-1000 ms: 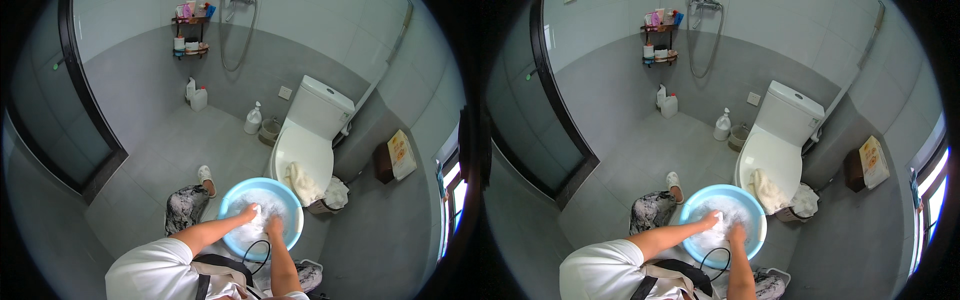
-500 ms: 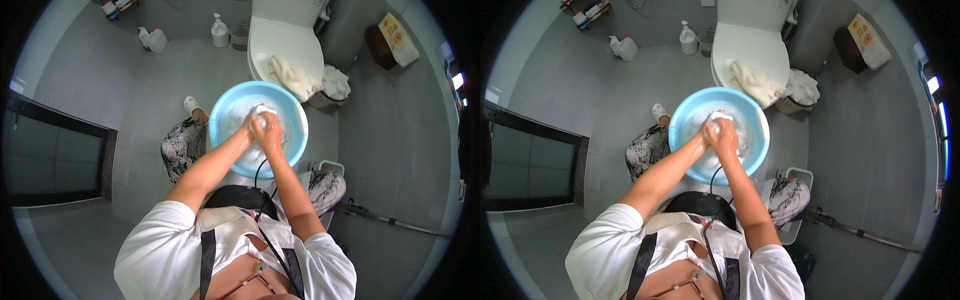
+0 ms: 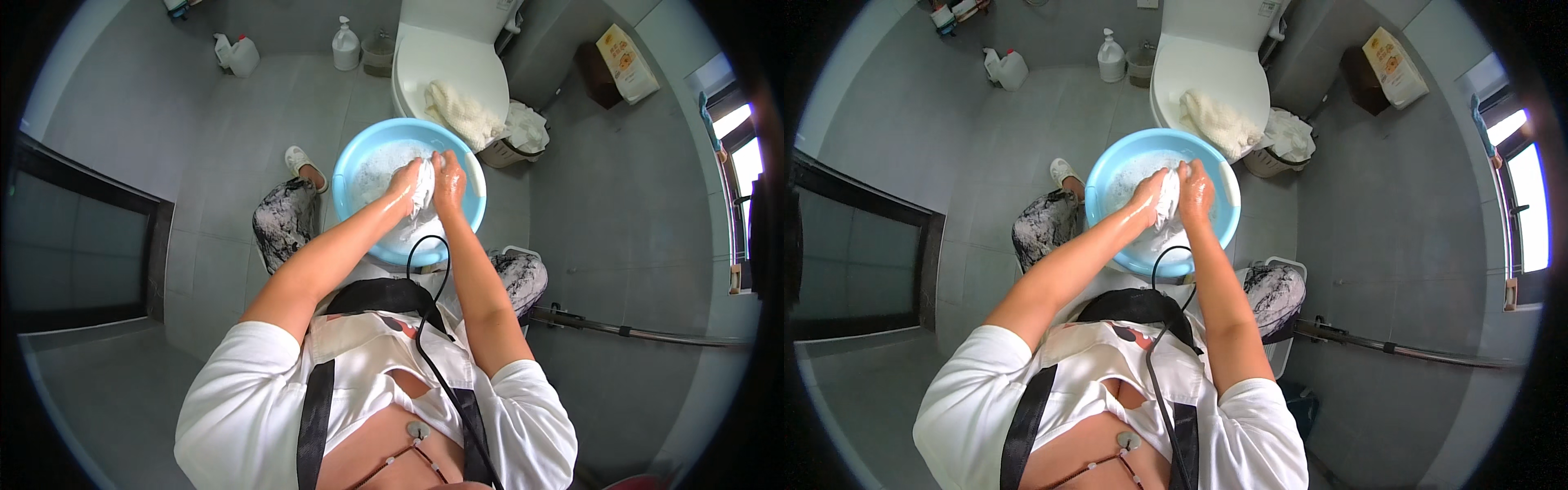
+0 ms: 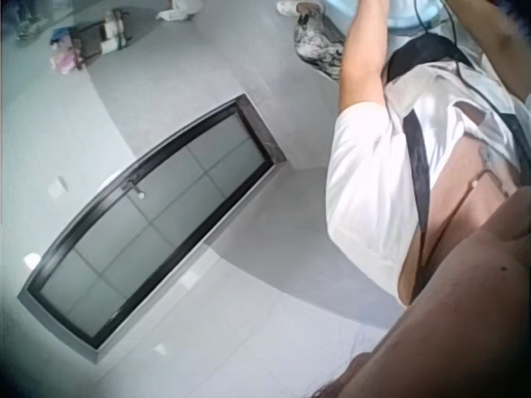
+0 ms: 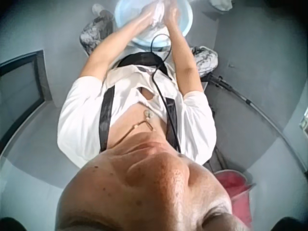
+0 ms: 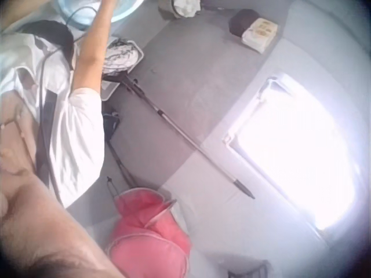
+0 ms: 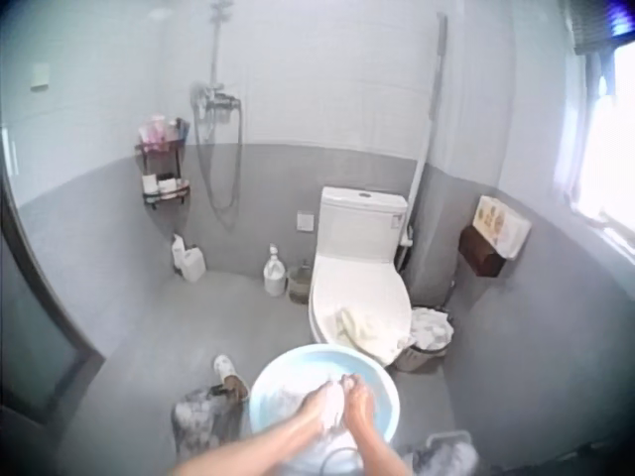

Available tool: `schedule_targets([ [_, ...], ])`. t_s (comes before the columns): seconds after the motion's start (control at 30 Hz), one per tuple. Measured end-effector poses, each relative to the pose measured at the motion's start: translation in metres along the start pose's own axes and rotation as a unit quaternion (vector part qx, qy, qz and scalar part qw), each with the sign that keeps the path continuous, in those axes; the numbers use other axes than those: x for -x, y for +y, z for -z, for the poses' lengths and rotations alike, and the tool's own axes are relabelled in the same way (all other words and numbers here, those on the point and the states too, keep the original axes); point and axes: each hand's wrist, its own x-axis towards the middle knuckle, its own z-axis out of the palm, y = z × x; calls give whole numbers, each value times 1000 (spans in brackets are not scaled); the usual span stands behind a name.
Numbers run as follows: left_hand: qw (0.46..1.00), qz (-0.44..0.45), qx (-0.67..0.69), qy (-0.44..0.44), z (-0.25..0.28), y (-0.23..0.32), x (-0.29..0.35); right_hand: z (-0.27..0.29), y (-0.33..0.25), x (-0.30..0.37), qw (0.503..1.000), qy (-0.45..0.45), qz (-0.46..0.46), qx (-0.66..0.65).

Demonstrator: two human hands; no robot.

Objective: The person washes a white garment in a blue basin filled with soapy water by hand, scrubbing the fabric against itself and lifting it to check.

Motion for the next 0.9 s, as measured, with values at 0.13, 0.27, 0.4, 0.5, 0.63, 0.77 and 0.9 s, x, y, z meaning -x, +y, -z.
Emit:
schedule_targets([
  [0.13,998,-11,50,-25,5,15,7,6,4,0,999,-3,32,-11],
  [0.27,989,102,76,-76,17,41,9,18,-45,13,983,-81,83,-143],
  [0.4,974,49,105,-194,20,35,9,9,-71,37,966,-91,191,-150],
  [0.5,983,57,127,-117,10,34,31,3,-76,43,988,-42,143,-41],
  [0.63,998,49,21,-44,-4,30,42,0,-47,17,995,14,90,42],
  [0.77,964,113,183,-156,27,29,12,-4,-82,41,984,18,171,-54],
  [0.9,976,73,125,-164,13,12,9,0,-73,31,999,39,21,-17],
])
